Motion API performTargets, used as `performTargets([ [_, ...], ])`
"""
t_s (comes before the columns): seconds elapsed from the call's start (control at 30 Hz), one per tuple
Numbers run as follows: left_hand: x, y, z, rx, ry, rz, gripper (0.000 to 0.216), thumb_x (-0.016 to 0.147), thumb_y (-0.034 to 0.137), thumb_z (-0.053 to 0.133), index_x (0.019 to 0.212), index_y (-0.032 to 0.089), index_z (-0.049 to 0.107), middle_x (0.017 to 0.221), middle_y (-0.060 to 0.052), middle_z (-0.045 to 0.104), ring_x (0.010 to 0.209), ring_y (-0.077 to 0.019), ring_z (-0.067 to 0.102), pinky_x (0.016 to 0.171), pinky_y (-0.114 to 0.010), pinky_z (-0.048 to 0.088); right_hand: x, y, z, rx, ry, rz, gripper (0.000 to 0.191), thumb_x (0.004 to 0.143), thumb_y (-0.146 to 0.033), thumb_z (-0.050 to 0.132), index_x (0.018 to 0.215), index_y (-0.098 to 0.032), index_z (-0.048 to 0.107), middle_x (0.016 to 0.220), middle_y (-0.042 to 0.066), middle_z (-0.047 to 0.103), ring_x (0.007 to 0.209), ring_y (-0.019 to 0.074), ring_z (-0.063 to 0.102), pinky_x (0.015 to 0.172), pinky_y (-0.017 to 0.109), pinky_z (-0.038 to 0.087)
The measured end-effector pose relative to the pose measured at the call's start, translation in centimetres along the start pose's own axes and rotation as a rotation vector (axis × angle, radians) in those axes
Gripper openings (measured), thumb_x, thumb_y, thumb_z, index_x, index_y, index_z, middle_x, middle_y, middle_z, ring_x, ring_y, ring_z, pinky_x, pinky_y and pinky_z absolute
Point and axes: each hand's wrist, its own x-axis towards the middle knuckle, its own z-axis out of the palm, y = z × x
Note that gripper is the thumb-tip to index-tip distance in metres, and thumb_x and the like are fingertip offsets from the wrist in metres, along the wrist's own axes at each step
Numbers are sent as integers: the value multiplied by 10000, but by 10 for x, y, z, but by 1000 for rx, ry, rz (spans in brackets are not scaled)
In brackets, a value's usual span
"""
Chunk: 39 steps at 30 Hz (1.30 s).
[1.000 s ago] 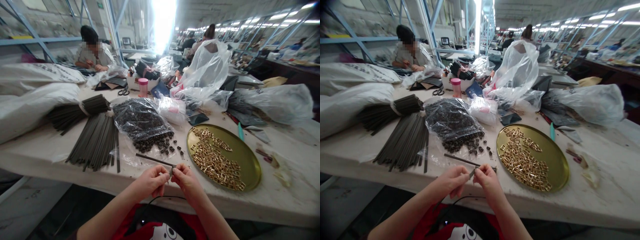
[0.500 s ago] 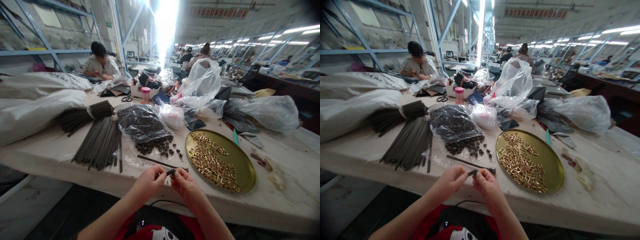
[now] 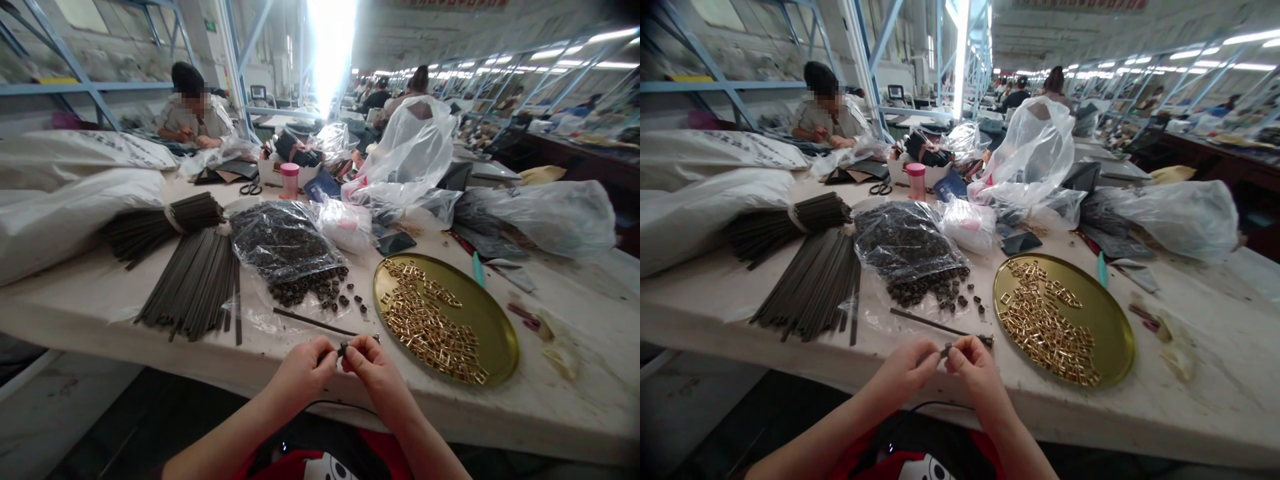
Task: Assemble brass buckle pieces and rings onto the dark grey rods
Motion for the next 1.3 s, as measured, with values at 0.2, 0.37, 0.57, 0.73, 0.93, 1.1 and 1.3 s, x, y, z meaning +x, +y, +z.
performTargets([
  [0.2, 12, 6, 3, -7, 13, -13, 228, 807, 251, 374, 644, 170, 511, 577, 24, 488, 581, -123, 456, 546, -220, 296, 12, 8, -1, 147, -10, 75, 245, 655, -335, 706, 827, -174, 638, 693, -14, 579, 616, 107, 476, 645, 252, 382],
  [0.37, 20, 1, 1, -112, -203, -92, 219, 830, 315, 345, 729, 185, 491, 547, 39, 487, 496, -120, 460, 483, -209, 301, 23, 4, -14, 226, 80, 107, 215, 605, -304, 747, 767, -192, 663, 662, -28, 576, 594, 92, 456, 621, 225, 377],
  [0.57, 30, -5, 0, -24, -194, -90, 227, 829, 303, 345, 665, 193, 456, 530, 34, 465, 514, -129, 454, 497, -218, 298, 30, 5, -10, 336, 162, 78, 219, 621, -330, 733, 788, -208, 660, 702, -24, 595, 615, 99, 489, 623, 227, 400],
  [0.73, 39, -8, 9, -166, -241, -156, 269, 838, 327, 306, 925, 155, 494, 580, 31, 473, 481, -118, 435, 482, -217, 328, 28, 16, 5, 142, 152, 11, 233, 666, -350, 693, 831, -196, 639, 792, 14, 643, 780, 176, 563, 749, 299, 419],
  [0.93, 52, -12, 9, -320, -127, -122, 395, 828, 435, 368, 1069, 147, 492, 551, 38, 438, 532, -125, 417, 502, -212, 323, 35, 0, -9, -322, 6, -264, 214, 833, -344, 483, 921, -227, 639, 856, 44, 630, 813, 200, 554, 747, 315, 414],
  [1.1, 55, -19, 3, -359, -135, -166, 432, 815, 535, 317, 824, 154, 522, 472, 91, 211, 437, -92, 232, 423, -206, 184, 82, -45, -75, -1217, 183, -312, 236, 853, -237, 429, 1034, -220, 579, 1014, 79, 563, 923, 205, 513, 805, 306, 376],
  [1.3, 40, -15, 6, -386, -155, -138, 430, 794, 551, 341, 805, 153, 505, 466, 98, 211, 431, -85, 208, 422, -209, 161, 138, -60, -122, -1496, 25, -122, 144, 725, -145, 616, 867, -162, 621, 943, 73, 580, 874, 188, 551, 796, 299, 394],
])
